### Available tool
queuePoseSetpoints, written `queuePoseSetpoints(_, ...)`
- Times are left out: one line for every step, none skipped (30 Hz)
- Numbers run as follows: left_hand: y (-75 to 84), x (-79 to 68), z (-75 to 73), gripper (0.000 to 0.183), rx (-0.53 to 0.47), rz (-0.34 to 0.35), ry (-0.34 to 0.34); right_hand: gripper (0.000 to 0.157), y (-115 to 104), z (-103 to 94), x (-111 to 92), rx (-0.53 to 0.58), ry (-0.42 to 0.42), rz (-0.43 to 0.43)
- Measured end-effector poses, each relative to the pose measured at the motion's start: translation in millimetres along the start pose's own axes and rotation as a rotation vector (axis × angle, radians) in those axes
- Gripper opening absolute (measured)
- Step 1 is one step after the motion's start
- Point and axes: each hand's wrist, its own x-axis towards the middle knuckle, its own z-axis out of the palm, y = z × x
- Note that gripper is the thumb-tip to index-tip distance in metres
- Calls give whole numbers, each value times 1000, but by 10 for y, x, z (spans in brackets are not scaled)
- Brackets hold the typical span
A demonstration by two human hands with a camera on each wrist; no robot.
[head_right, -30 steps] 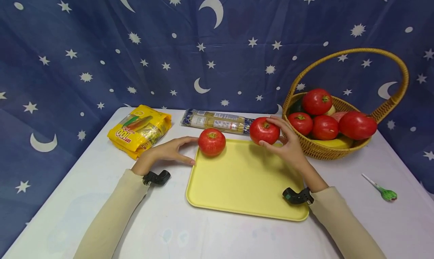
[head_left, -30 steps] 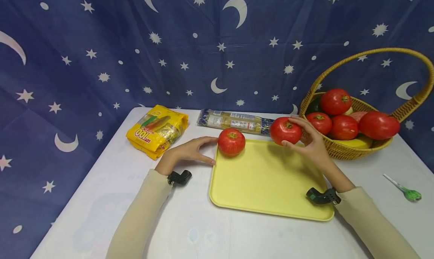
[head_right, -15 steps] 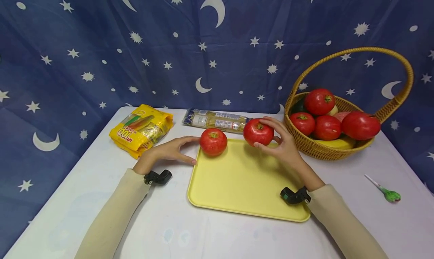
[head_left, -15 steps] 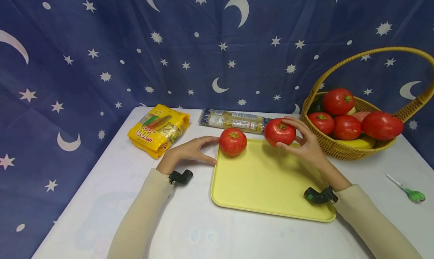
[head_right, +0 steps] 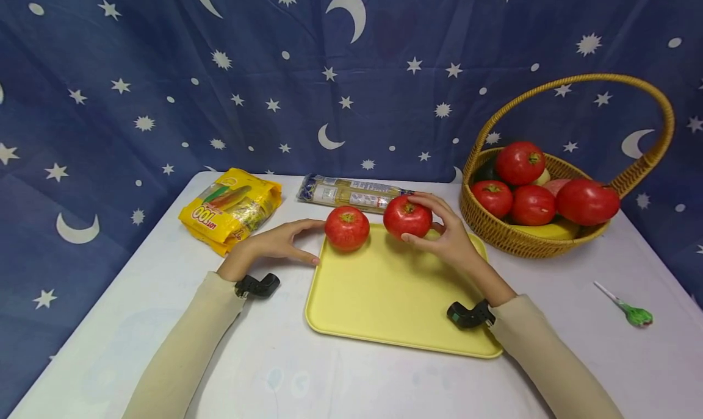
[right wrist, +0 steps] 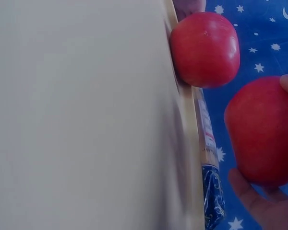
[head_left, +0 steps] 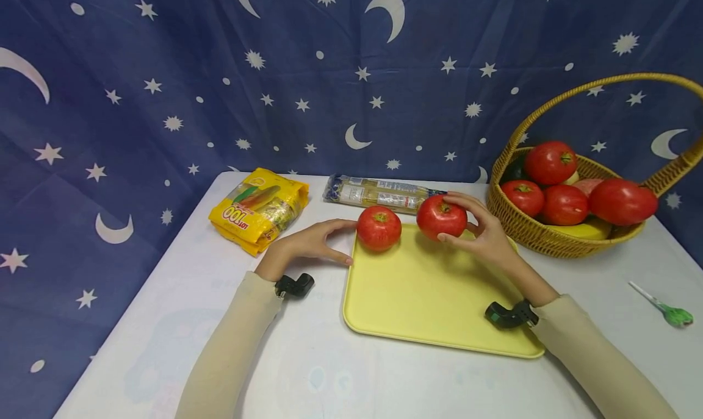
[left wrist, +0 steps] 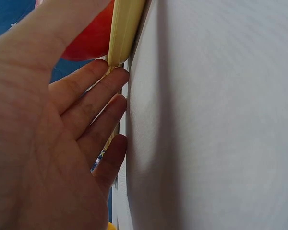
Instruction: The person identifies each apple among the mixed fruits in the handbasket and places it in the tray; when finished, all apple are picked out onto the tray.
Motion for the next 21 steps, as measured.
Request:
queuePoseSetpoints(0,-2,-1,85,1,0,1,66,-2,7,2,0,-3,5)
queuePoseSetpoints(0,-3,-3,85,2,0,1,66,2,15,5,-4,-8,7)
queuePoseSetpoints(-1,-4,-5,85,4,0,1,66,7,22,6,-7,-14,5)
queuePoseSetpoints(-1,-5,-7,85,4,-2,2,66,11,28,8,-11,-22,3)
queuePoseSetpoints(1,-7,-9,85,3,-4,3,66,14,34,11,-13,-32,1)
queuePoseSetpoints(2,-7,-12,85,3,-6,2,66,13,40,15,-12,-41,0)
queuePoseSetpoints(3,-7,-14,85,1,-7,3,66,10,45,17,-15,-51,2)
queuePoseSetpoints(4,-7,-16,85,1,-9,3,66,-2,51,20,-15,-61,7)
queuePoseSetpoints(4,-7,-18,85,1,-10,4,65,-36,59,20,-20,-74,7)
queuePoseSetpoints(5,-6,-19,84,0,-10,5,64,-71,66,21,-24,-86,10)
queuePoseSetpoints(5,-5,-20,84,0,-12,6,63,-111,73,21,-28,-97,14)
queuePoseSetpoints(7,-2,-19,84,1,-13,7,62,-155,83,19,-33,-106,21)
queuePoseSetpoints(4,0,-19,85,1,-13,7,61,-143,83,19,-40,-114,28)
queuePoseSetpoints(0,2,-17,85,1,-14,7,61,-130,81,18,-44,-123,32)
queuePoseSetpoints(-3,3,-15,85,-2,-15,8,61,-108,77,18,-45,-132,36)
queuePoseSetpoints(-5,4,-13,85,-3,-16,8,62,-60,70,18,-42,-139,46)
queuePoseSetpoints(-8,5,-11,84,-4,-17,8,62,-11,62,17,-44,-145,55)
queuePoseSetpoints(-10,5,-10,84,-5,-16,6,63,42,53,14,-47,-151,64)
queuePoseSetpoints(-14,5,-8,84,-6,-15,5,64,97,41,11,-49,-159,73)
queuePoseSetpoints(-12,3,-7,84,-7,-14,3,63,99,38,7,-51,-166,82)
queuePoseSetpoints(-11,2,-8,84,-6,-12,2,63,96,37,4,-54,-173,95)
